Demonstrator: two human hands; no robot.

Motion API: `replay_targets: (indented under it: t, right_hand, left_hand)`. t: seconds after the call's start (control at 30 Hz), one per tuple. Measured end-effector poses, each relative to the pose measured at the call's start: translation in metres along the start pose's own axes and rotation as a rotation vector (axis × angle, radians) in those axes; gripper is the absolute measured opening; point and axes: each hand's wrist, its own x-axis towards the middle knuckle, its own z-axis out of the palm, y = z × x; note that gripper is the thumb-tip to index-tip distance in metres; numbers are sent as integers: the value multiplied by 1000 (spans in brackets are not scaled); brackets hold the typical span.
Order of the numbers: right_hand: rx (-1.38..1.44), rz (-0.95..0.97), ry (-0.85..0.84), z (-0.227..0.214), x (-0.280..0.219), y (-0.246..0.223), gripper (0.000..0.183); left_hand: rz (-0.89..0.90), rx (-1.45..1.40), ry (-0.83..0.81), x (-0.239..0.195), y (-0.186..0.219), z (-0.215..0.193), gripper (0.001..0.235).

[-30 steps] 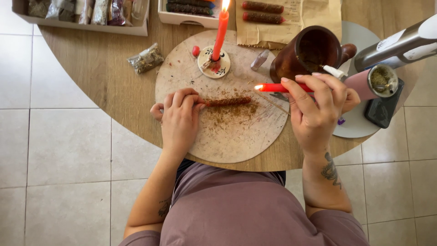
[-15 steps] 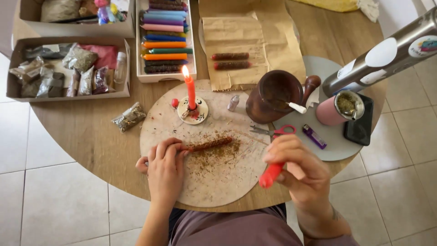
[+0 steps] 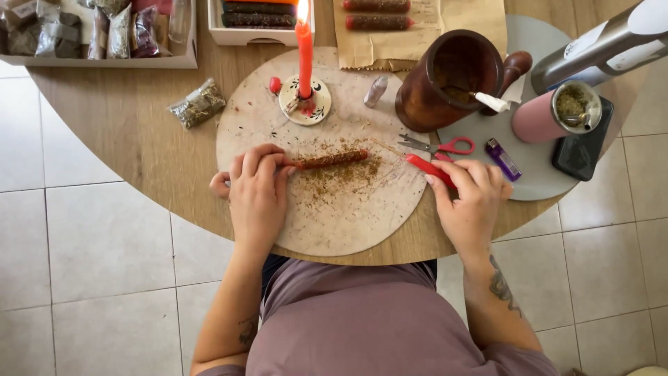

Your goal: The person lights a red candle and uses the flame to heat a cylindrical stick covered in a brown mixture. They roll the stick on a wooden board to coat it evenly, then use a spoon to add more of the mixture from a mortar. The person repeats the heating and rolling process to shape the incense stick.

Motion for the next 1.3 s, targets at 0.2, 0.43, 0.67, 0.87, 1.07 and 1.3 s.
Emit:
replay_targets:
  t: [0.2, 0.43, 0.67, 0.87, 1.07, 1.3]
  right_hand:
    - [-25, -7, -24, 4, -1, 4, 19]
    - [-157, -4, 11, 13, -8, 17, 16]
    - [-12, -114, 27, 18, 8, 1, 11]
    - [102, -231, -60, 36, 21, -23, 19]
    - [117, -253, -116, 47, 26, -25, 26]
    - [83, -283, -106, 42, 24, -33, 23]
  left_hand:
    - [-4, -20, 5, 0, -2, 0, 12]
    - [-2, -24, -3, -1, -3, 0, 13]
    - [-20, -42, -15, -1, -2, 0, 11]
    - [-42, -46, -11, -1, -1, -3, 12]
    - [-36, -60, 10, 1, 4, -7, 11]
    - [-2, -15, 40, 1, 10, -13, 9]
